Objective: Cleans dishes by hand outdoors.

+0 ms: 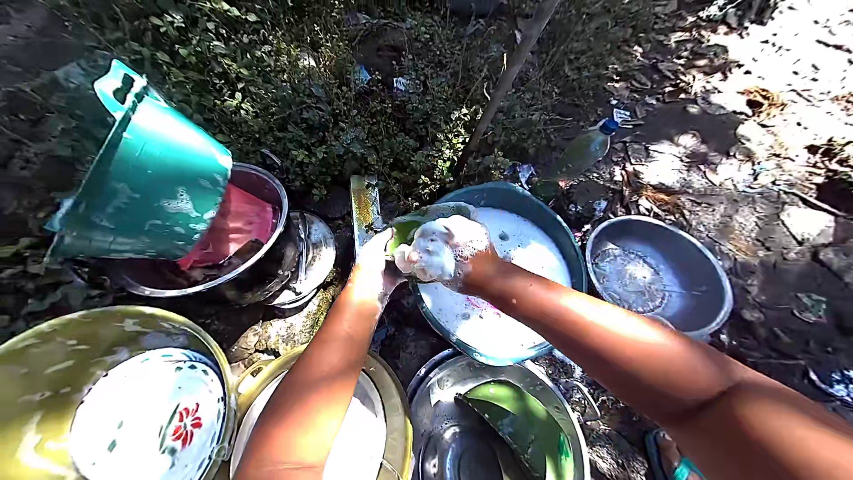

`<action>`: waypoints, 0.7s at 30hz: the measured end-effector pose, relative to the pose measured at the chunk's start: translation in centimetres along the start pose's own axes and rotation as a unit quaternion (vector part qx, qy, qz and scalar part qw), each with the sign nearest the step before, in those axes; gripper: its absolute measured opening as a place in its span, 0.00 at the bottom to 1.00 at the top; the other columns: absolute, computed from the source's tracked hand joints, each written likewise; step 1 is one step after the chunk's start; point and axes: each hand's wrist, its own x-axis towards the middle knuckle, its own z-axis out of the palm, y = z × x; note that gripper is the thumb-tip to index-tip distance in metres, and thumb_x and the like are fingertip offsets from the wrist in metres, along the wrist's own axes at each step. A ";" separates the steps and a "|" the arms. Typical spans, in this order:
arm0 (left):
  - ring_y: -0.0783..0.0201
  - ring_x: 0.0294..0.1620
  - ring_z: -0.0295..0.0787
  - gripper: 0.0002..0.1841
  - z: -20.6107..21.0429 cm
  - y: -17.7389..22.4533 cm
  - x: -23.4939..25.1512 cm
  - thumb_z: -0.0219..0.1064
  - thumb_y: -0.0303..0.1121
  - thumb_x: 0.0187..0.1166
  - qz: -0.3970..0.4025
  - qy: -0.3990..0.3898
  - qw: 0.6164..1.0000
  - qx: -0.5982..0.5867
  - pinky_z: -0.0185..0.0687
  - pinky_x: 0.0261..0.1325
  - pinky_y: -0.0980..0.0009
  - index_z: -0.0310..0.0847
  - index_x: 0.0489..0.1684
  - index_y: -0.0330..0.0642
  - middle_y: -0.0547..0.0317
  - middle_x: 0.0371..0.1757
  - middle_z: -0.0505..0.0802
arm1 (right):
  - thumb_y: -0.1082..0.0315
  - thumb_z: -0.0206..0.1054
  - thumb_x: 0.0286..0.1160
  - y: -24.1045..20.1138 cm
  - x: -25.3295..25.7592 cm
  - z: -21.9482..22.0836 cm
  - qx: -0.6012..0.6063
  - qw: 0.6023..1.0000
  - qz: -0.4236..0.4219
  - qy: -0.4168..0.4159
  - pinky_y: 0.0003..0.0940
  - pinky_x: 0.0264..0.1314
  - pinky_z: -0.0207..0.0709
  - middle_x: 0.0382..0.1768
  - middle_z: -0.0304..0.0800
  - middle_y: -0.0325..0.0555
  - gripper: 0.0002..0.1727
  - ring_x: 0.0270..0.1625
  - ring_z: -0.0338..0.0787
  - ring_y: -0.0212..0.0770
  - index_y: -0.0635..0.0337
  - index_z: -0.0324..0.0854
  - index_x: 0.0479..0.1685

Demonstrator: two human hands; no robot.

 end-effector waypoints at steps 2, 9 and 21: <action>0.58 0.51 0.90 0.21 -1.1 -0.3 0.0 0.54 0.38 0.91 0.029 0.023 0.998 0.048 0.88 0.53 0.59 0.71 0.79 0.46 0.49 0.57 0.89 | 0.66 0.67 0.79 -0.9 0.5 -1.7 0.092 0.973 0.116 -0.175 0.57 0.59 0.82 0.44 0.94 0.56 0.11 0.52 0.93 0.54 0.64 0.90 0.49; 0.61 0.74 0.82 0.22 0.3 -0.9 0.4 0.54 0.34 0.91 0.289 0.002 0.948 0.129 0.79 0.75 0.58 0.73 0.82 0.47 0.54 0.77 0.84 | 0.64 0.72 0.73 2.5 0.2 1.8 0.009 0.934 0.173 -0.312 0.69 0.79 0.67 0.80 0.70 0.67 0.38 0.81 0.71 0.69 0.56 0.67 0.87; 0.65 0.84 0.72 0.21 3.6 -1.1 -3.2 0.57 0.30 0.89 0.464 0.082 0.843 0.260 0.67 0.86 0.65 0.77 0.79 0.40 0.54 0.82 0.80 | 0.70 0.70 0.76 -1.4 2.3 0.4 0.077 0.958 0.210 -0.180 0.59 0.66 0.78 0.54 0.90 0.64 0.17 0.62 0.88 0.59 0.71 0.84 0.59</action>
